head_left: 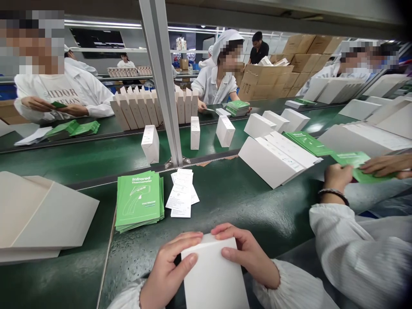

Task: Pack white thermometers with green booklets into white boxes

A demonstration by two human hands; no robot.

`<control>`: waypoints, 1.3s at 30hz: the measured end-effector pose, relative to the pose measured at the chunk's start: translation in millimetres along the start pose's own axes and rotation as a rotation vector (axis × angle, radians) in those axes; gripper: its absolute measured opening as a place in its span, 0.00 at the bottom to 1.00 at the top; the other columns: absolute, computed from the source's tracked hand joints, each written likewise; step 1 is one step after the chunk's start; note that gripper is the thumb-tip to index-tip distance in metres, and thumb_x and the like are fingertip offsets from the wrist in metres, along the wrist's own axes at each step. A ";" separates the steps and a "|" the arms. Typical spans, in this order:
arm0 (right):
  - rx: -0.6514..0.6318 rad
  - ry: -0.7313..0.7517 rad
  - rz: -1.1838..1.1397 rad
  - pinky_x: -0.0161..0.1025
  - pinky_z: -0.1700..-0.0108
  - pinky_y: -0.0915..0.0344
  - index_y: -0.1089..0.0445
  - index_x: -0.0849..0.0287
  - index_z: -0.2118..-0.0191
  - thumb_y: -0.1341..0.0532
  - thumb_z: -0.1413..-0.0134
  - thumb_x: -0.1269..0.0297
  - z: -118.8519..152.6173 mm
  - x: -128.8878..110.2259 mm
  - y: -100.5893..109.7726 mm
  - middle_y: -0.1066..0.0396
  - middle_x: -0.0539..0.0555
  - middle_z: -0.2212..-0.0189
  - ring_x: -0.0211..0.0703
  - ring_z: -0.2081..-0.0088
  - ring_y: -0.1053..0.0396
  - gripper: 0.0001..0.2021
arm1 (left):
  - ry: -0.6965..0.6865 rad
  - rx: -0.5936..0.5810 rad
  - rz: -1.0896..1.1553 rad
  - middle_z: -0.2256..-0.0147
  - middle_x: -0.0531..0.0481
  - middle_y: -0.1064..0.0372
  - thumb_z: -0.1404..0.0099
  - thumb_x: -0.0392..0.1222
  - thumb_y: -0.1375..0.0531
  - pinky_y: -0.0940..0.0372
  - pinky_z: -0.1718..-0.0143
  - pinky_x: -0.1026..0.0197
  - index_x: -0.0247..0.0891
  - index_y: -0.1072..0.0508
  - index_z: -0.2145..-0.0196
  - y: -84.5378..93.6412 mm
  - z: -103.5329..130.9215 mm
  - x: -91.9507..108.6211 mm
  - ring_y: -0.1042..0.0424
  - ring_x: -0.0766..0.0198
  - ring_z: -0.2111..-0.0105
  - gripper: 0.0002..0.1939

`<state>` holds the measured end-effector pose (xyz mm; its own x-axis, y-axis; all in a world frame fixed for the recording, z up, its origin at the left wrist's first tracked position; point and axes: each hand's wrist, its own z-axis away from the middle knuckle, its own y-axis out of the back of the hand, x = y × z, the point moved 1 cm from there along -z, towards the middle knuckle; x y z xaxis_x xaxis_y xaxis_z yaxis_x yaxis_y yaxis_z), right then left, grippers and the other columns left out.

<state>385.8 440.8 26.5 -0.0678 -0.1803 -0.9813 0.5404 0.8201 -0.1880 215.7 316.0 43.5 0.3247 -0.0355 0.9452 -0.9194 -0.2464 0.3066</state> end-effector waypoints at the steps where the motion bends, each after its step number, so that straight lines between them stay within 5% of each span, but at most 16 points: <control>1: 0.006 0.000 0.003 0.41 0.56 0.40 0.30 0.53 0.64 0.37 0.56 0.62 -0.5 -0.1 -0.6 0.36 0.54 0.57 0.44 0.57 0.36 0.09 | 0.033 0.010 0.031 0.54 0.53 0.31 0.41 0.38 0.45 0.42 0.51 0.61 0.49 0.30 0.58 0.6 -1.5 -0.1 0.35 0.64 0.52 0.13; 7: 0.016 0.028 0.147 0.45 0.48 0.47 0.37 0.53 0.56 0.41 0.51 0.61 1.1 -0.2 -1.1 0.42 0.56 0.51 0.48 0.48 0.44 0.14 | 0.230 0.050 0.244 0.58 0.51 0.28 0.38 0.43 0.49 0.42 0.52 0.60 0.43 0.26 0.64 1.2 -14.0 2.7 0.32 0.61 0.55 0.12; 15: 0.019 0.047 0.189 0.46 0.48 0.49 0.44 0.53 0.55 0.45 0.47 0.59 6.7 4.0 -6.8 0.48 0.57 0.47 0.48 0.45 0.49 0.14 | -0.023 -0.167 -0.117 0.48 0.52 0.37 0.39 0.40 0.47 0.47 0.46 0.60 0.47 0.35 0.51 -0.6 -10.0 9.8 0.41 0.64 0.48 0.17; 21: 0.080 -0.021 0.017 0.44 0.52 0.44 0.39 0.54 0.62 0.40 0.52 0.60 7.2 10.4 -10.9 0.48 0.55 0.46 0.47 0.50 0.42 0.11 | -0.077 -0.167 -0.193 0.51 0.47 0.33 0.39 0.38 0.48 0.44 0.47 0.58 0.45 0.33 0.52 -1.8 -7.8 4.7 0.38 0.63 0.49 0.16; 24: 0.118 -0.070 -0.096 0.42 0.55 0.42 0.36 0.55 0.66 0.37 0.56 0.62 4.8 12.4 -10.7 0.46 0.54 0.47 0.47 0.52 0.40 0.10 | -0.004 -0.028 -0.106 0.53 0.47 0.32 0.41 0.39 0.45 0.42 0.49 0.57 0.46 0.29 0.58 -8.3 -4.4 -2.2 0.36 0.61 0.51 0.13; 26: 0.142 -0.092 -0.175 0.40 0.57 0.41 0.35 0.55 0.67 0.36 0.58 0.63 2.4 13.6 -7.6 0.43 0.54 0.50 0.46 0.54 0.39 0.10 | 0.076 0.124 0.096 0.47 0.48 0.40 0.43 0.39 0.42 0.41 0.50 0.56 0.50 0.36 0.52 -16.7 0.9 -7.8 0.40 0.58 0.48 0.20; 28: 0.183 -0.120 -0.282 0.38 0.59 0.41 0.34 0.56 0.69 0.34 0.60 0.64 0.1 16.0 -1.4 0.41 0.53 0.51 0.44 0.56 0.38 0.10 | 0.143 0.199 0.341 0.41 0.48 0.53 0.46 0.40 0.40 0.42 0.49 0.55 0.53 0.52 0.44 -28.2 8.2 -11.8 0.47 0.57 0.44 0.35; 30: 0.253 -0.153 -0.418 0.37 0.61 0.40 0.35 0.56 0.70 0.34 0.61 0.64 -1.6 19.8 7.1 0.40 0.51 0.50 0.42 0.58 0.36 0.10 | 0.189 0.150 0.505 0.39 0.48 0.61 0.47 0.44 0.39 0.46 0.47 0.55 0.53 0.67 0.42 -39.7 15.9 -12.2 0.52 0.56 0.42 0.45; 32: 0.326 -0.163 -0.541 0.37 0.61 0.39 0.35 0.55 0.70 0.35 0.59 0.65 -2.6 23.6 15.8 0.40 0.50 0.49 0.40 0.59 0.35 0.09 | 0.224 0.067 0.546 0.38 0.47 0.63 0.49 0.49 0.39 0.52 0.44 0.56 0.50 0.70 0.42 -47.4 22.1 -8.4 0.53 0.55 0.42 0.49; 35: 0.397 -0.118 -0.633 0.37 0.59 0.38 0.36 0.55 0.70 0.35 0.59 0.65 -4.5 24.9 25.5 0.40 0.49 0.48 0.40 0.58 0.35 0.09 | 0.250 0.010 0.522 0.40 0.45 0.57 0.50 0.51 0.40 0.51 0.46 0.55 0.48 0.72 0.42 -50.3 25.6 2.0 0.48 0.54 0.44 0.50; 39: 0.464 -0.059 -0.646 0.39 0.58 0.37 0.36 0.55 0.70 0.35 0.58 0.63 -12.8 18.2 31.2 0.38 0.48 0.50 0.41 0.58 0.35 0.09 | 0.233 0.075 0.341 0.48 0.45 0.42 0.46 0.47 0.42 0.43 0.53 0.56 0.47 0.66 0.42 -45.5 16.4 13.5 0.36 0.57 0.53 0.43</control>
<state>390.7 470.1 2.3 -0.4498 -0.5819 -0.6776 0.7040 0.2359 -0.6699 265.6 310.9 40.5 -0.0620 0.0906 0.9940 -0.9439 -0.3290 -0.0289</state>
